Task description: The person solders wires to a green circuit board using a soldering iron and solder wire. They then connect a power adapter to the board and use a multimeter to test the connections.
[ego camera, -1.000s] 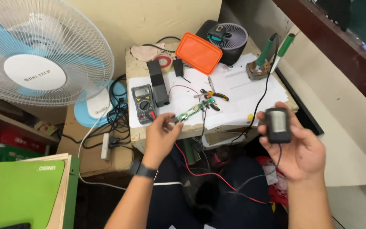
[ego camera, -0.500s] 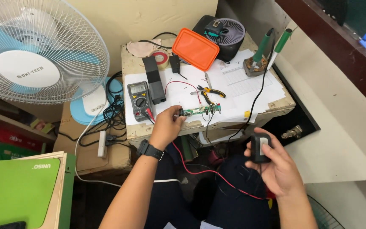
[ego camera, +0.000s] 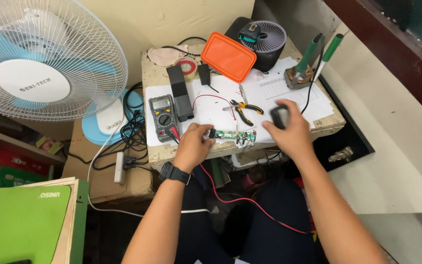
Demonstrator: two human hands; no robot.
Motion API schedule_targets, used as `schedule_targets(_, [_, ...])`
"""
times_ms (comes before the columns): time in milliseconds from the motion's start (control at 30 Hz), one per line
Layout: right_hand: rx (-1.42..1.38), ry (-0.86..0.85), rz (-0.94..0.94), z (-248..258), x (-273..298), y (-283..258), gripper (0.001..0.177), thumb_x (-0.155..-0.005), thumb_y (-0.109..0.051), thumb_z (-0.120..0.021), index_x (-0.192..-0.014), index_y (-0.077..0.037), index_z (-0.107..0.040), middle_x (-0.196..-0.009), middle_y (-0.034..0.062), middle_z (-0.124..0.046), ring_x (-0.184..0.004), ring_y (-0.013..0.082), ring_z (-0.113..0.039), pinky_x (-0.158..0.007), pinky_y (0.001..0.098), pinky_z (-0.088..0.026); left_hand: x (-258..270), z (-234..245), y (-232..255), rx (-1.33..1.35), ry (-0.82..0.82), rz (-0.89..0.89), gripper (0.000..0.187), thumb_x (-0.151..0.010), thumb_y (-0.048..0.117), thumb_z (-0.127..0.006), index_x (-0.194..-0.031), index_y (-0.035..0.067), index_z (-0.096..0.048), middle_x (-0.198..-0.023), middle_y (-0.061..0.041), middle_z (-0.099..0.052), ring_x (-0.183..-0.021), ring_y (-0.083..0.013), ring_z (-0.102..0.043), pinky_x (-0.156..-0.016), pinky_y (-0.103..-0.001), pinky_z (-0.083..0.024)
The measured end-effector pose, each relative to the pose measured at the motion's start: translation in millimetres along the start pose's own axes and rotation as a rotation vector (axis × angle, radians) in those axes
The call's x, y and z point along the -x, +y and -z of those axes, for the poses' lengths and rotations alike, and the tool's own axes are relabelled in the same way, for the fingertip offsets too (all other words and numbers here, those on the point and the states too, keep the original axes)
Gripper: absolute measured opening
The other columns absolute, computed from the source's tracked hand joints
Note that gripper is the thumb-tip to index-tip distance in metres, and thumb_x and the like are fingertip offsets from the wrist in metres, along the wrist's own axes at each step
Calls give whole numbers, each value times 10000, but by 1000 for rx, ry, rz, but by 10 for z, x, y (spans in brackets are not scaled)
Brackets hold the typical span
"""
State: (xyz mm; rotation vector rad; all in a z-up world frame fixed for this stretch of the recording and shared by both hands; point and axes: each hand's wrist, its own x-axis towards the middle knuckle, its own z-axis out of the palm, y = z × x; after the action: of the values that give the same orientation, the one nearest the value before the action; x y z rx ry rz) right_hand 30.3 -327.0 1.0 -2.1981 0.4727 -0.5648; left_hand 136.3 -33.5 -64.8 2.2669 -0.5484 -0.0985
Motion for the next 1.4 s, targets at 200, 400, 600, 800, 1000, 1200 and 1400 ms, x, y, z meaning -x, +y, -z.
schedule_targets(200, [110,-134,39,-481,-550,10,733,-862,-248,-990,-1535,-269,-700,-1438,160,-791,-1411,398,-723,-1193,538,-577,-12,-3,-86,31,-22,-14,480,-958,154,-891,-1431,104,-825,-1175,-125,-768,-1035,-364,-828,-987,-494,-635])
schedule_targets(400, [137,61,99,-538,-648,173,712,-913,-210,-953,-1565,-190,-671,-1429,243,-756,-1418,481,-679,-1206,602,-529,-54,72,-45,9,-15,-24,463,-966,177,-883,-1419,98,-824,-1173,-132,-777,-1061,-403,-822,-987,-523,-632])
schedule_targets(600, [-485,306,-206,-404,495,151,722,-880,-97,-993,-1502,-56,-630,-1306,212,-638,-1137,338,-679,-934,435,-642,35,112,38,2,-41,-32,460,-956,221,-906,-1395,105,-830,-1165,-131,-777,-1057,-424,-817,-986,-540,-630])
schedule_targets(800, [-725,329,-434,-634,820,96,589,-906,-13,-922,-1405,-102,-622,-1052,135,-705,-753,228,-781,-600,329,-698,64,39,12,7,-40,-53,475,-905,247,-961,-1350,128,-844,-1165,-130,-781,-1045,-412,-814,-978,-535,-630])
schedule_targets(1000, [-780,319,-465,-658,685,33,553,-906,-26,-926,-1378,-106,-648,-953,162,-770,-707,250,-819,-591,355,-697,127,82,54,28,-4,-60,490,-852,256,-1010,-1302,138,-856,-1140,-108,-780,-1018,-387,-816,-956,-518,-637])
schedule_targets(1200, [-804,354,-399,-642,648,122,531,-904,49,-888,-1366,-57,-649,-895,163,-734,-701,221,-783,-618,346,-695,207,73,71,75,2,-78,507,-787,298,-1059,-1243,168,-878,-1138,-86,-789,-1020,-358,-807,-958,-494,-635])
schedule_targets(1400, [-822,356,-271,-721,631,252,521,-902,107,-852,-1348,-57,-640,-878,155,-744,-703,180,-732,-642,331,-659,237,107,114,77,14,-95,497,-780,322,-1063,-1219,180,-878,-1124,-76,-801,-1025,-354,-799,-960,-498,-636])
